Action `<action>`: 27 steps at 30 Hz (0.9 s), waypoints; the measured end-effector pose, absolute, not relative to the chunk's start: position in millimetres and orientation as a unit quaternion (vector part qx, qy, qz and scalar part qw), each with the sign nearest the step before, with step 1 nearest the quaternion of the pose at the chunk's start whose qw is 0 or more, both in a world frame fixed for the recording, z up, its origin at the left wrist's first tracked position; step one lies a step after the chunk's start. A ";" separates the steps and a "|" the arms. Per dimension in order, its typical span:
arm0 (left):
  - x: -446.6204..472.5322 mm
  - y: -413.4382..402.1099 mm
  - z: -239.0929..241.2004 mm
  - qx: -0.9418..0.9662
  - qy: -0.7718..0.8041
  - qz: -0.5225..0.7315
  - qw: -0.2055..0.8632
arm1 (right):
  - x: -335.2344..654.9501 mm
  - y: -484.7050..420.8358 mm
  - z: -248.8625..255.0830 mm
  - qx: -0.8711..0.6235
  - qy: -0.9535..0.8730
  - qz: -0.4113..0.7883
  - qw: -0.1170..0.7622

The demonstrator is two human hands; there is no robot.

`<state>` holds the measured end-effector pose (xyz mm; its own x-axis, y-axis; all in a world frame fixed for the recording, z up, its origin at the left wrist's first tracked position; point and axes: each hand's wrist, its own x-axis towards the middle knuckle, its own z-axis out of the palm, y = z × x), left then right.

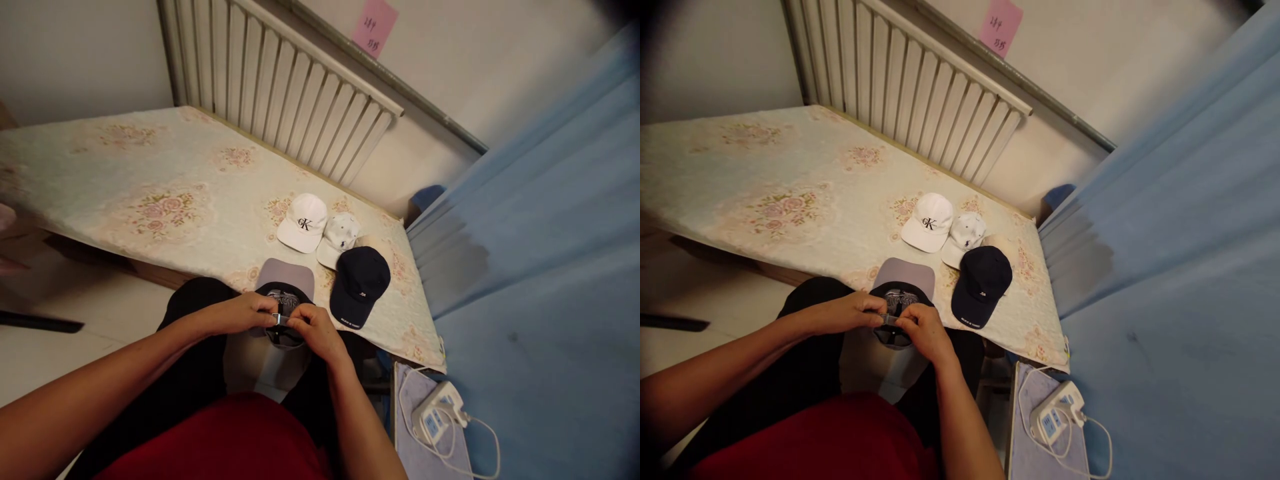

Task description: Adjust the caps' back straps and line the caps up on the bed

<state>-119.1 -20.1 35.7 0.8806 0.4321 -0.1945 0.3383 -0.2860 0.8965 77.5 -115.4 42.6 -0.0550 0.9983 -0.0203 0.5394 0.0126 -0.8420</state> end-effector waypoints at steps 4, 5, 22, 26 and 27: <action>-129.1 -16.6 29.7 0.807 0.234 0.037 0.540 | 80.2 -118.1 38.8 -0.608 -0.654 0.334 0.303; -131.0 -16.4 29.4 0.809 0.233 0.038 0.539 | 80.1 -118.5 37.9 -0.609 -0.656 0.330 0.300; -121.8 -25.5 38.8 0.837 0.238 0.039 0.492 | 67.9 -115.3 40.3 -0.607 -0.672 0.294 0.306; -126.1 -22.8 36.1 0.837 0.234 0.036 0.494 | 69.2 -115.8 36.7 -0.597 -0.681 0.296 0.304; -127.6 -22.3 35.0 0.837 0.230 0.034 0.495 | 69.8 -116.2 35.4 -0.593 -0.685 0.298 0.301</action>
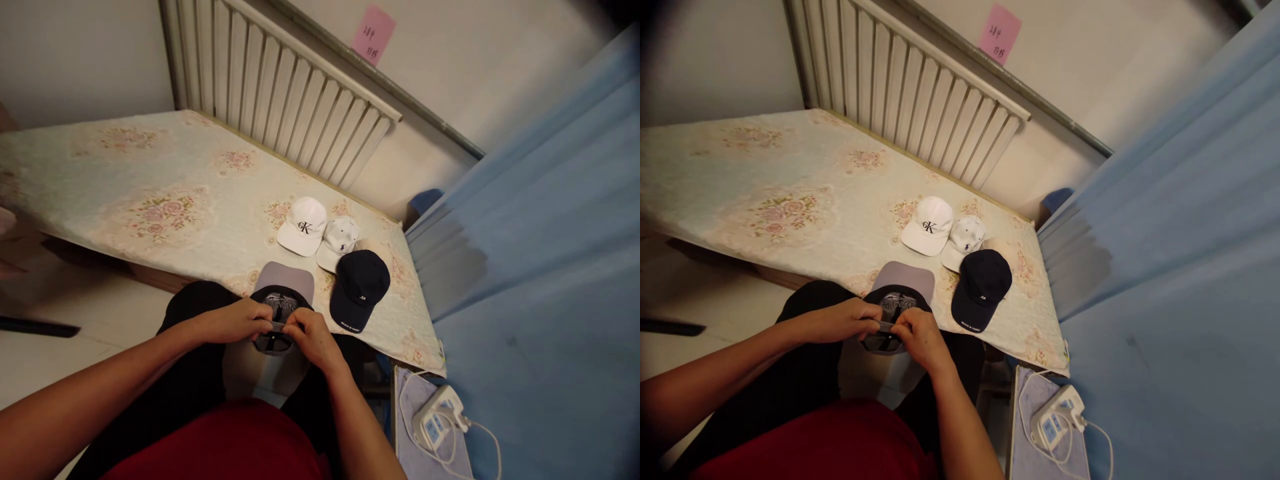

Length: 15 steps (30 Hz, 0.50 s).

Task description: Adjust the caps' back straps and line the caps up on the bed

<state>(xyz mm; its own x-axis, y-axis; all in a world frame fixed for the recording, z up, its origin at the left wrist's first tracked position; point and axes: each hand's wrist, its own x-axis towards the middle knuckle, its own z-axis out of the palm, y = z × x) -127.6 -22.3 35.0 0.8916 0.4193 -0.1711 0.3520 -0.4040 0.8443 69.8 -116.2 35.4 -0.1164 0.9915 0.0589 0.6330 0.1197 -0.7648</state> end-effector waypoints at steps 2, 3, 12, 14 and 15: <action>-130.5 -22.1 32.6 0.838 0.225 0.033 0.497 | 70.9 -117.5 32.4 -0.588 -0.692 0.301 0.293; -131.8 -22.2 31.6 0.838 0.223 0.035 0.497 | 71.5 -118.4 30.8 -0.587 -0.694 0.301 0.288; -142.3 -13.3 37.6 0.822 0.247 0.034 0.511 | 90.9 -123.0 16.0 -0.601 -0.696 0.236 0.315; -144.9 -8.9 37.7 0.816 0.245 0.038 0.522 | 102.4 -118.1 7.5 -0.612 -0.696 0.177 0.330; -146.0 -7.0 37.3 0.814 0.243 0.040 0.527 | 108.4 -114.8 2.1 -0.621 -0.700 0.140 0.324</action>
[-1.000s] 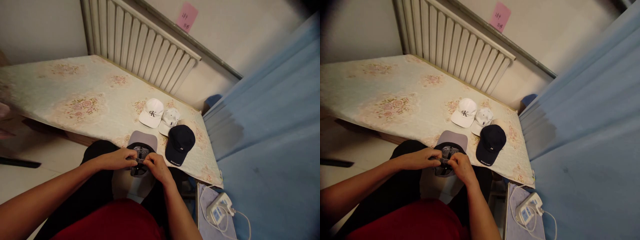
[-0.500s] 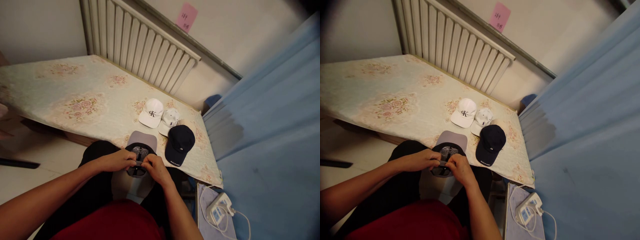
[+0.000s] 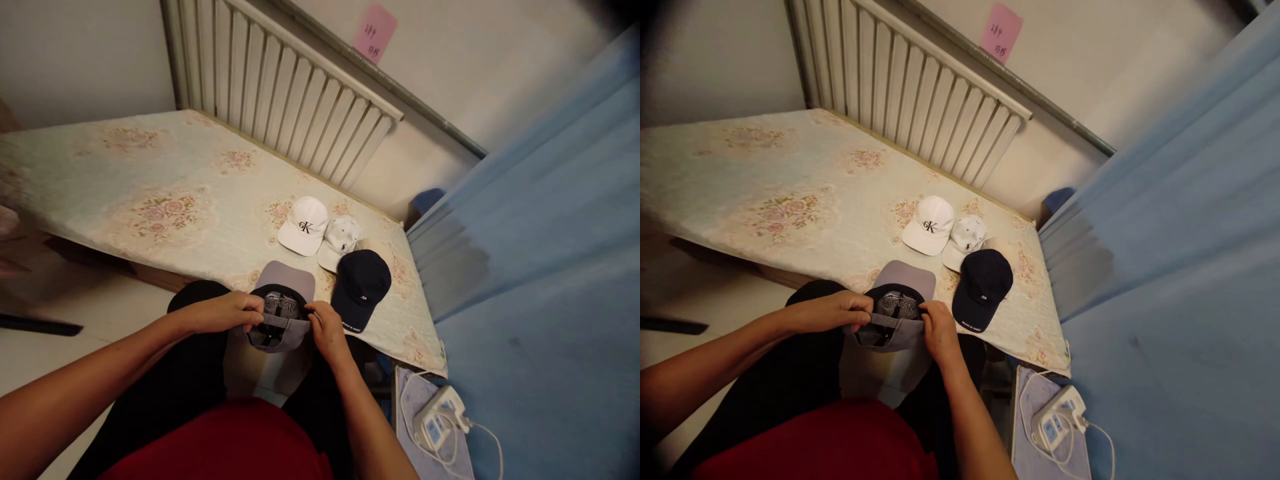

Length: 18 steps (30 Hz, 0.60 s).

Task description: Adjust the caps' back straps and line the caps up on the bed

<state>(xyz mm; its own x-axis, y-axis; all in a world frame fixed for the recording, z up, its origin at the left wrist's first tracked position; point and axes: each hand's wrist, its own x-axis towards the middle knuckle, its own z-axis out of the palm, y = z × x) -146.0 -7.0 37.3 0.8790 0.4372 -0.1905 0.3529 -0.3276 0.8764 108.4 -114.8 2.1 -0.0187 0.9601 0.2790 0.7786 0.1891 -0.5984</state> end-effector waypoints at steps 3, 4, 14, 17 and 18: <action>-147.9 -3.5 35.9 0.810 0.242 0.042 0.533 | 123.6 -103.5 -15.8 -0.643 -0.725 0.046 0.243; -148.2 -2.8 35.8 0.808 0.242 0.043 0.535 | 127.1 -99.5 -21.3 -0.646 -0.732 0.021 0.213; -153.9 9.5 35.6 0.744 0.260 0.084 0.610 | 132.8 -65.0 -34.3 -0.588 -0.797 -0.010 0.136; -158.6 16.0 40.6 0.698 0.264 0.116 0.655 | 125.1 -65.9 -15.6 -0.549 -0.808 0.063 0.204; -160.7 18.7 43.8 0.674 0.262 0.138 0.676 | 122.1 -68.1 -6.8 -0.542 -0.800 0.101 0.236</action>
<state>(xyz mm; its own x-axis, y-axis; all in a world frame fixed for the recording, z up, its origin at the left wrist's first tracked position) -160.7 18.7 43.8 0.8244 0.5402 -0.1691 0.1676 0.0524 0.9845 122.1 -68.1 -6.8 -0.3016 0.9150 0.2679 0.8200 0.3923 -0.4167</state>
